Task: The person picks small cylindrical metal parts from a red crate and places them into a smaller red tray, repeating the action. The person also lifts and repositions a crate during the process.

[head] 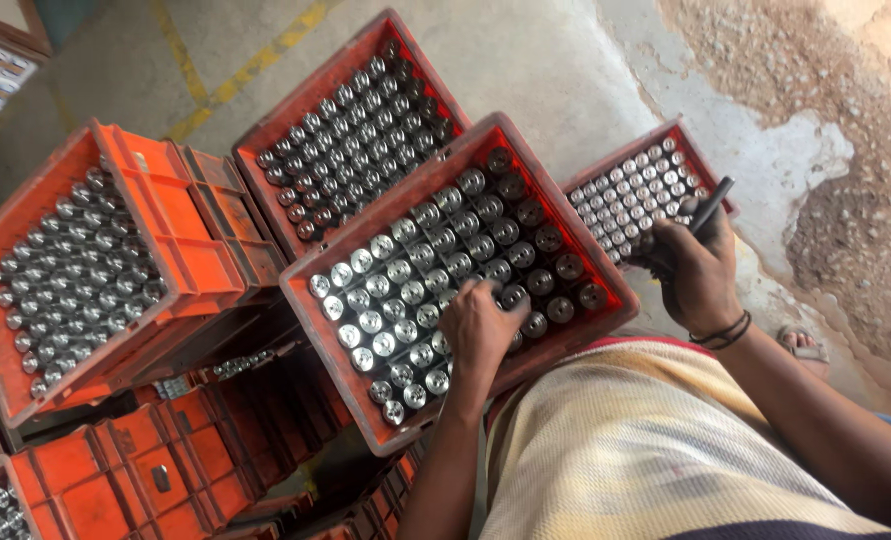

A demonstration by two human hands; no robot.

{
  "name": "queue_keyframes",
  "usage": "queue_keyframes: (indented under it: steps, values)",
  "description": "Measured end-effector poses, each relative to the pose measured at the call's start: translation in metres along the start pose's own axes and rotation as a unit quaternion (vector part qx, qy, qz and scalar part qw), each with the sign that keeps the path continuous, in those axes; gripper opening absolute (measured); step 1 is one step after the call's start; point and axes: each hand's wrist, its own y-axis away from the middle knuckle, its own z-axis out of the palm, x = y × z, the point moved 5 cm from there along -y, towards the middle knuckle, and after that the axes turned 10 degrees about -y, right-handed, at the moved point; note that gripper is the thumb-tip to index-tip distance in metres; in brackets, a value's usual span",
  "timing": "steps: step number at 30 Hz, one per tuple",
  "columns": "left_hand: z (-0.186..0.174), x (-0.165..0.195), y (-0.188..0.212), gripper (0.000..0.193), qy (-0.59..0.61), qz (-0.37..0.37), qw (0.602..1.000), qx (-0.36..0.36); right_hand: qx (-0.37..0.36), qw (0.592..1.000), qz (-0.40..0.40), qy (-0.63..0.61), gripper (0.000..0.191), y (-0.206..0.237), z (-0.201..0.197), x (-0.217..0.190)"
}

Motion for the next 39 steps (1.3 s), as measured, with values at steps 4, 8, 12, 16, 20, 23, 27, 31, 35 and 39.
queue_keyframes:
  steps: [4,8,12,16,20,23,27,31,35,39]
  values:
    - [-0.007,0.005,0.001,0.058,-0.014,0.034,0.999,0.038,0.0,1.0,0.006,0.011,0.024,-0.001,0.003,0.003]
    - [-0.031,0.003,0.005,0.047,0.019,0.106,0.994,0.024,0.006,0.999,0.015,0.033,0.025,0.002,0.0,0.006]
    - [-0.092,-0.016,0.026,0.049,0.239,0.178,0.922,0.246,0.011,0.998,-0.015,0.052,0.025,-0.001,0.001,0.006]
    - [-0.058,0.019,0.039,0.045,0.615,0.054,0.783,-0.084,0.005,0.994,-0.004,0.11,0.024,-0.002,0.017,0.017]
    - [-0.058,0.069,0.054,0.034,0.399,0.206,0.893,-0.013,-0.036,0.991,0.002,0.132,0.028,0.012,0.048,0.04]
    - [-0.056,0.073,0.05,0.046,0.343,0.172,0.923,0.032,-0.064,0.992,0.0,0.112,0.027,0.026,0.067,0.052]
    - [-0.021,0.069,0.043,0.039,0.63,0.048,0.748,-0.204,-0.071,0.994,0.024,0.082,0.028,0.037,0.073,0.059]
    - [-0.003,0.063,0.049,0.041,0.672,0.023,0.696,-0.25,-0.122,0.988,0.061,0.071,0.029,0.03,0.077,0.062]
    - [-0.016,0.041,0.057,0.038,0.464,0.154,0.849,-0.2,-0.006,0.999,0.005,0.041,0.027,0.0,0.06,0.039]
    - [-0.016,0.0,0.047,0.05,0.095,-0.042,0.987,-0.126,0.02,0.999,-0.023,0.02,0.028,-0.018,0.041,0.005]
